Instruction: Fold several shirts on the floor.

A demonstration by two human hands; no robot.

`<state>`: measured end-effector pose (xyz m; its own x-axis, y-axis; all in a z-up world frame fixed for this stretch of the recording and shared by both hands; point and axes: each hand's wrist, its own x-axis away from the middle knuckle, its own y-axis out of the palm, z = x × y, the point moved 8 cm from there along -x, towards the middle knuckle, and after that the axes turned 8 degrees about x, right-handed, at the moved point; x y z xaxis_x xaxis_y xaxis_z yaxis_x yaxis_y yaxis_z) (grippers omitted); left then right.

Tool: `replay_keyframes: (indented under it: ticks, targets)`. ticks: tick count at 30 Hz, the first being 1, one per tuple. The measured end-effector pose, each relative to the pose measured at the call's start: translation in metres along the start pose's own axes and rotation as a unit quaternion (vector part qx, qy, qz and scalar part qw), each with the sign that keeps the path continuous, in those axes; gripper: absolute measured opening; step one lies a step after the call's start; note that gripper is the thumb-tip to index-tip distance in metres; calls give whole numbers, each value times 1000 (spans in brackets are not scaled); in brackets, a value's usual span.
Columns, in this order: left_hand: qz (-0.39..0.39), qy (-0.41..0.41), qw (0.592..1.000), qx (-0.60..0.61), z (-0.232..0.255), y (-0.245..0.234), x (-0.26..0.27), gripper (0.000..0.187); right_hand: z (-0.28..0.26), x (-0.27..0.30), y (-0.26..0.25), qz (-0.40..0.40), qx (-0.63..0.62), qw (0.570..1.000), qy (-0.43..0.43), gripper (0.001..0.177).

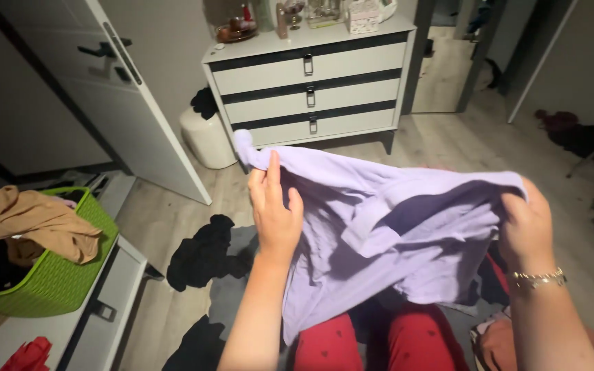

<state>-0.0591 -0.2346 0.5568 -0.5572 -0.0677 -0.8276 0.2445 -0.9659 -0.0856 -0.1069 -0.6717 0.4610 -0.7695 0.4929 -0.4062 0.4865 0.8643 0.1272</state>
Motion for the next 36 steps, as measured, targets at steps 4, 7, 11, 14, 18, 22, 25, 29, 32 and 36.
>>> replay_keyframes:
  ticks: [4, 7, 11, 14, 18, 22, 25, 29, 32, 36]
  targets:
    - [58, 152, 958, -235, 37, 2, -18, 49, -48, -22, 0, -39, -3, 994, -104, 28]
    - [21, 146, 960, -237, 34, 0, -41, 25, -77, -40, -12, -57, 40, 988, -136, 26]
    - [-9, 189, 974, -126, 78, -23, -49, 22, -114, -35, -55, -17, 415, 908, -63, 24]
    - [-172, 88, 978, 83, 54, -32, -24, 29, -58, -28, -117, -109, 377, 917, 73, 25]
    - [-363, -185, 890, 204, 6, -22, 47, 26, -22, 22, -68, -392, 288, 866, 111, 33]
    - [-447, -316, 837, 20, -88, 6, 146, 28, 39, 60, -4, -279, 457, 806, 252, 51]
    - [-538, -291, 771, -178, -226, 11, 302, 45, 160, 116, 18, -250, 668, 699, 51, 75]
    - [-572, -343, 696, -267, -233, 10, 362, 41, 212, 215, 46, -412, 569, 702, 117, 65]
    - [-526, -362, 704, -312, -221, 15, 359, 33, 200, 234, 43, -290, 531, 781, -154, 67]
    - [-389, -178, 889, -166, -162, 67, 288, 32, 221, 210, -3, -203, 479, 851, -70, 47]
